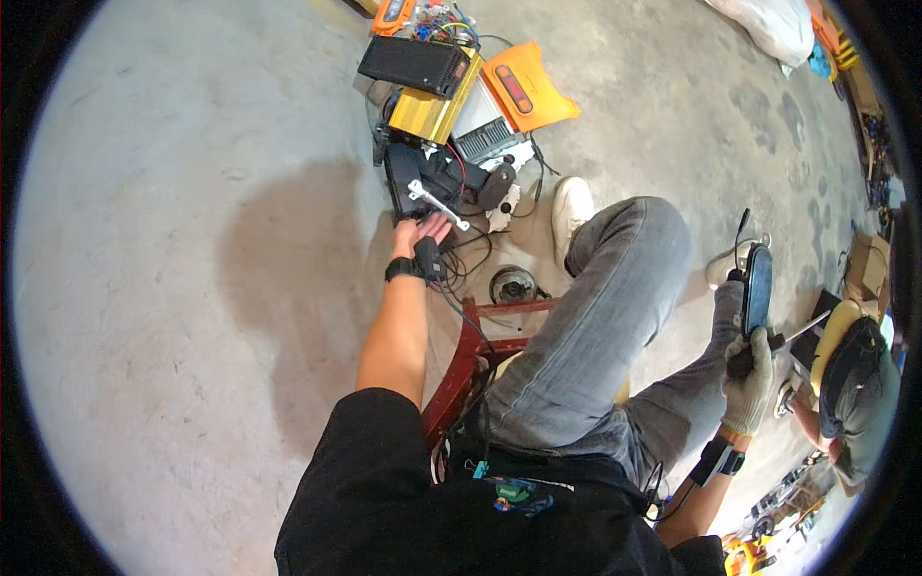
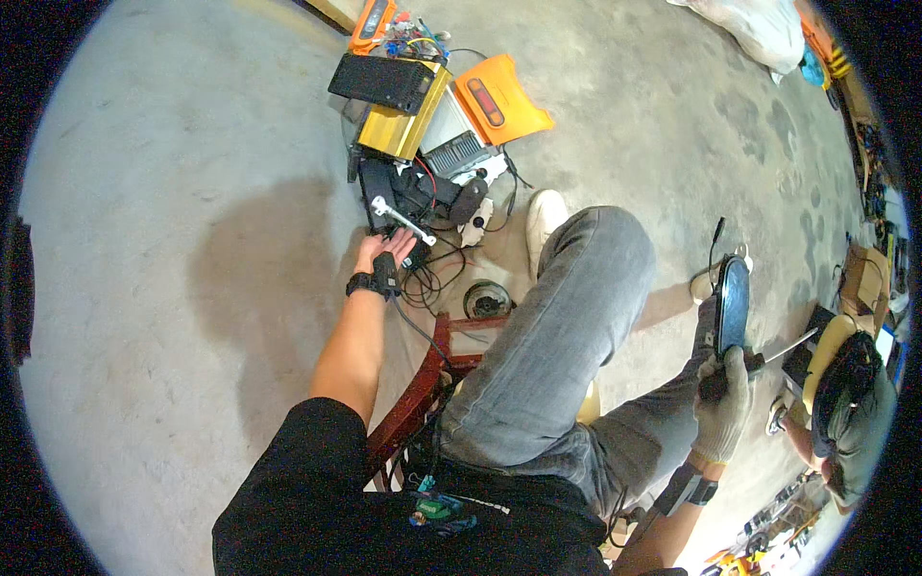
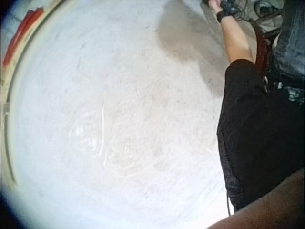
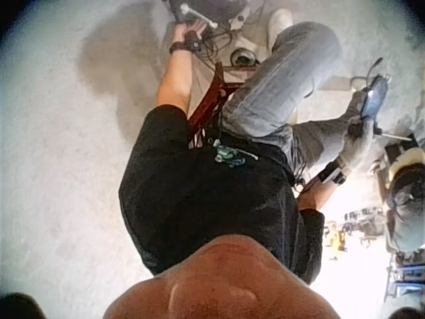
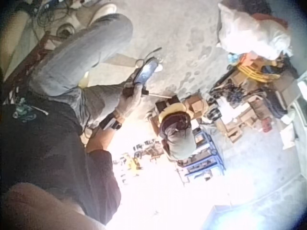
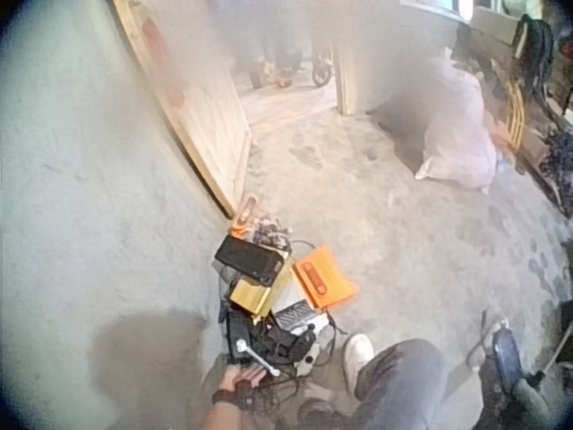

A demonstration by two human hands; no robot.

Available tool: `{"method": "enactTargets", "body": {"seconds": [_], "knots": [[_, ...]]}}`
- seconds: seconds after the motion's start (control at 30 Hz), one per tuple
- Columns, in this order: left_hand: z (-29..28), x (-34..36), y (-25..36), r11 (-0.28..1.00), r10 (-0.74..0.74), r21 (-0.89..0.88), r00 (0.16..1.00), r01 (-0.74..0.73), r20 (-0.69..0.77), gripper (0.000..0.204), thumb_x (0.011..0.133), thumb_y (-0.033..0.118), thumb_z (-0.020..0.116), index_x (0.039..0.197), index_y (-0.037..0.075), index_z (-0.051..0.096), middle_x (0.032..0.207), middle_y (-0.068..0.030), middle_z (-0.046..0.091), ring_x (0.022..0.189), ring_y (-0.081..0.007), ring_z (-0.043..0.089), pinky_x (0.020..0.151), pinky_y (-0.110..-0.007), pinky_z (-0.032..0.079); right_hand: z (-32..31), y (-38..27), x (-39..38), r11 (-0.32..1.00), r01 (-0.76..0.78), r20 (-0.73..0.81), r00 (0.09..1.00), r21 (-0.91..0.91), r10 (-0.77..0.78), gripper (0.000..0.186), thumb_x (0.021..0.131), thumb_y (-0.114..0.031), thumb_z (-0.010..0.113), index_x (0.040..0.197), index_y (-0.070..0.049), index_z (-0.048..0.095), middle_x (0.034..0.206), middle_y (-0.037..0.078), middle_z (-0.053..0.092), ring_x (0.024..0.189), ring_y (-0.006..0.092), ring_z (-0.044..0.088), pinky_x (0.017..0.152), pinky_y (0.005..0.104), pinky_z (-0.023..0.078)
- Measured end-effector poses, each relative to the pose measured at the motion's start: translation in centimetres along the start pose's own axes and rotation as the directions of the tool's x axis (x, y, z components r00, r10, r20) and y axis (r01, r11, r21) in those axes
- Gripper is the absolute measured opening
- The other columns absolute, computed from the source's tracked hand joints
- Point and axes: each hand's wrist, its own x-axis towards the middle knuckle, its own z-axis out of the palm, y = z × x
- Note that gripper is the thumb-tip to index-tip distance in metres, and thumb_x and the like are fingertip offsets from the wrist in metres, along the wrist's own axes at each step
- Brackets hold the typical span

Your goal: Use a screwdriver to assemble or disassemble a small black motorcycle component, likely a mirror or handle assembly.

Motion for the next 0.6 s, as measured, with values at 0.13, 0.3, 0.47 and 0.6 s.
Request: {"method": "enactTargets", "body": {"seconds": [0.13, 0.3, 0.47, 0.6], "knots": [[-3.8, 4.3, 2.4, 0.995, 0.099, 0.007, 0.995, -0.099, -0.016, 0.041, 0.102, 0.016, 0.025, 0.129, -0.015, 0.032, 0.122, -0.0287, 0.052, 0.115, -0.0449, 0.059, 0.099, -0.06, 0.051, 0.5, -0.9, -0.5, 0.995, -0.087, 0.02, 0.996, -0.056, 0.088, 0.029, 0.096, -0.014, 0.067, 0.12, -0.004, 0.056, 0.088, 0.005, 0.06, 0.074, 0.0134, 0.06, 0.064, 0.0252, 0.053], [-12.8, 5.9, 17.2, 0.708, -0.114, -0.525, 0.811, 0.472, 0.574, 0.048, 0.105, 0.023, 0.031, 0.14, -0.011, 0.027, 0.14, -0.0266, 0.044, 0.123, -0.0433, 0.055, 0.104, -0.055, 0.049, 4.0, 1.6, 0.2, 0.998, -0.052, 0.072, 0.996, -0.043, 0.055, 0.021, 0.096, -0.025, 0.067, 0.1, -0.006, 0.058, 0.079, 0.003, 0.06, 0.065, 0.0116, 0.058, 0.052, 0.0204, 0.045], [1.8, 1.2, 4.6, 0.98, 0.123, 0.14, 0.986, -0.138, 0.115, 0.056, 0.105, 0.025, 0.04, 0.147, -0.007, 0.023, 0.144, -0.0235, 0.044, 0.126, -0.037, 0.055, 0.106, -0.047, 0.047, 2.3, -0.3, -1.3, 0.996, 0.017, -0.016, 1.0, -0.092, -0.019, 0.02, 0.095, -0.02, 0.068, 0.103, -0.005, 0.058, 0.082, 0.005, 0.06, 0.069, 0.0127, 0.058, 0.061, 0.0232, 0.048], [6.9, -5.1, 2.6, 0.93, 0.037, 0.331, 0.939, -0.157, 0.343, 0.046, 0.103, 0.023, 0.047, 0.139, -0.005, 0.04, 0.132, -0.0212, 0.057, 0.118, -0.0339, 0.059, 0.101, -0.044, 0.049, 3.7, -1.2, -1.6, 0.994, 0.041, 0.064, 0.997, -0.097, -0.034, 0.021, 0.095, -0.018, 0.067, 0.106, -0.004, 0.058, 0.082, 0.004, 0.059, 0.067, 0.0128, 0.057, 0.06, 0.0229, 0.048]]}}
